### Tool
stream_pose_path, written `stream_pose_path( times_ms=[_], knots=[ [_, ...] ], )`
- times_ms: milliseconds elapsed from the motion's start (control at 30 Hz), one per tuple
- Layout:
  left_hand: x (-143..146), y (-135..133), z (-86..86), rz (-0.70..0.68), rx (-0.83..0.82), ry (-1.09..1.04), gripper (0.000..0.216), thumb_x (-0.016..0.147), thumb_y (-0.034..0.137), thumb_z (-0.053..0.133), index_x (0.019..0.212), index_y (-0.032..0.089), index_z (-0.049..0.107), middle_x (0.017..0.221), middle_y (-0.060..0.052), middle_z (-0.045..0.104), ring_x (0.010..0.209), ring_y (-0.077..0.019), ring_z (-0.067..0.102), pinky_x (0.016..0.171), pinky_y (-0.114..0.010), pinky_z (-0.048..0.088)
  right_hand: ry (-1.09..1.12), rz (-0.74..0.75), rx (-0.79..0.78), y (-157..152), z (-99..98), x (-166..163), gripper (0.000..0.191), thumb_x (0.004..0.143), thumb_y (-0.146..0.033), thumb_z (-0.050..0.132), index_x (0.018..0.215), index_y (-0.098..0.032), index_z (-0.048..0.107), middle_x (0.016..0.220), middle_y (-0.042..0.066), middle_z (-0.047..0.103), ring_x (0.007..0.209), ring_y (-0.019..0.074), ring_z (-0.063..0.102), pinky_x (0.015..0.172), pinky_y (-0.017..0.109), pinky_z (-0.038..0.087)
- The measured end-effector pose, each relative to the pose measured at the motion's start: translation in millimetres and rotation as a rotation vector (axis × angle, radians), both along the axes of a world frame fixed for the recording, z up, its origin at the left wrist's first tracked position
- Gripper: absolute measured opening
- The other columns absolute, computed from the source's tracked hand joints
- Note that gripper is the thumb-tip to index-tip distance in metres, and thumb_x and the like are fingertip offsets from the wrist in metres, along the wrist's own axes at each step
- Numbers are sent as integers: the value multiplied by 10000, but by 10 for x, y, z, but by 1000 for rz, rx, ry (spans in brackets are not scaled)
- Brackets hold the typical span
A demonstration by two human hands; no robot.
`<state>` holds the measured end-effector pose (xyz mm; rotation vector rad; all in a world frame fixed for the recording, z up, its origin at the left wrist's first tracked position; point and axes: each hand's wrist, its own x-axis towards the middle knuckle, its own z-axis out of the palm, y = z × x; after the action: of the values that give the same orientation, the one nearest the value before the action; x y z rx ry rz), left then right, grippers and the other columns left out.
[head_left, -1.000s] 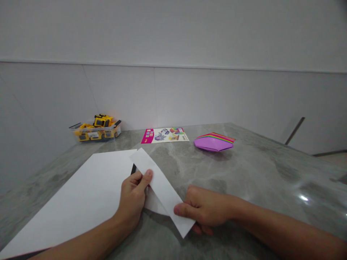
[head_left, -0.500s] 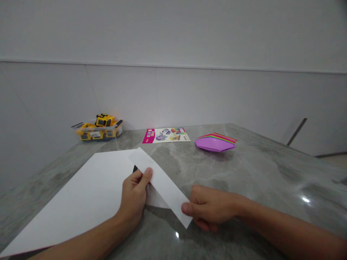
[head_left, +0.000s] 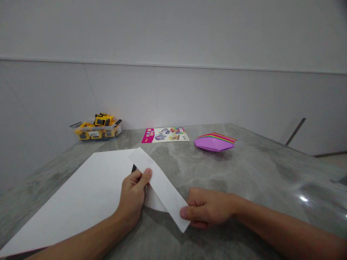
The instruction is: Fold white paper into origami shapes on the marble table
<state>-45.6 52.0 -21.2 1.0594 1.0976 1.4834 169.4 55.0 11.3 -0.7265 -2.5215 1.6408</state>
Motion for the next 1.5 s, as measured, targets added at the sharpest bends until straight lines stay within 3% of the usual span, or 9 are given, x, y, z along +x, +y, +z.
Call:
stream_pose_path(
  times_ms=[167,333,500,633,833,1100,1233,1400,1500],
  knots=[
    [7,-12,20,-5,6,19,259,768,389,662,680,147,633,575,16,598,569,-134,514,530,-220,385,-55,-27,263,-69,14,-22,472,895,-355,384,474,-148,439,408,-46,375,357,49,348,374,170,270],
    [37,-40,75,-66,16,92,298,762,435,652,841,148,669,659,-5,649,602,-152,547,537,-229,417,-42,37,209,-87,-2,-55,451,880,-355,441,496,-127,504,433,-38,455,360,47,407,388,152,318],
    [78,-30,106,65,-50,131,407,774,535,593,686,140,640,522,21,579,488,-113,481,446,-201,369,30,6,355,-78,-41,-66,484,843,-414,522,464,-143,390,419,-82,245,360,25,245,356,164,185],
    [124,-68,144,-12,-182,32,435,740,569,608,648,144,622,412,34,519,389,-116,458,378,-204,337,110,92,371,-114,-85,-100,495,831,-445,558,475,-139,401,428,-80,270,375,27,257,376,173,191],
    [149,-113,164,-100,-222,-28,437,733,564,616,630,139,614,403,28,511,377,-115,461,385,-206,336,116,169,380,-235,-119,-202,434,758,-146,629,443,-146,331,417,-87,273,387,34,270,419,181,223],
    [184,-107,153,-180,-146,186,534,714,631,578,487,174,421,437,55,392,406,-71,309,388,-198,226,-1,238,768,-417,-122,-235,365,831,-154,591,507,-171,423,459,-67,426,433,85,281,443,268,190],
    [177,-122,137,-156,-109,259,526,766,635,506,513,185,405,464,48,386,424,-79,301,381,-205,217,144,170,499,-405,-136,-263,491,865,-367,547,472,-169,329,440,-62,339,424,67,287,435,234,225],
    [180,-167,138,-171,-29,354,503,816,606,451,538,195,369,488,42,369,448,-86,310,397,-211,238,205,-190,-67,-296,-162,-319,623,809,-699,363,571,-140,502,476,-25,446,378,59,406,353,161,290],
    [193,-194,147,-213,-9,406,500,830,596,433,538,196,358,496,38,356,454,-87,303,399,-216,232,179,-205,-97,-297,-129,-327,585,855,-625,355,595,-128,523,478,-16,470,379,55,426,359,143,318]
  ],
)
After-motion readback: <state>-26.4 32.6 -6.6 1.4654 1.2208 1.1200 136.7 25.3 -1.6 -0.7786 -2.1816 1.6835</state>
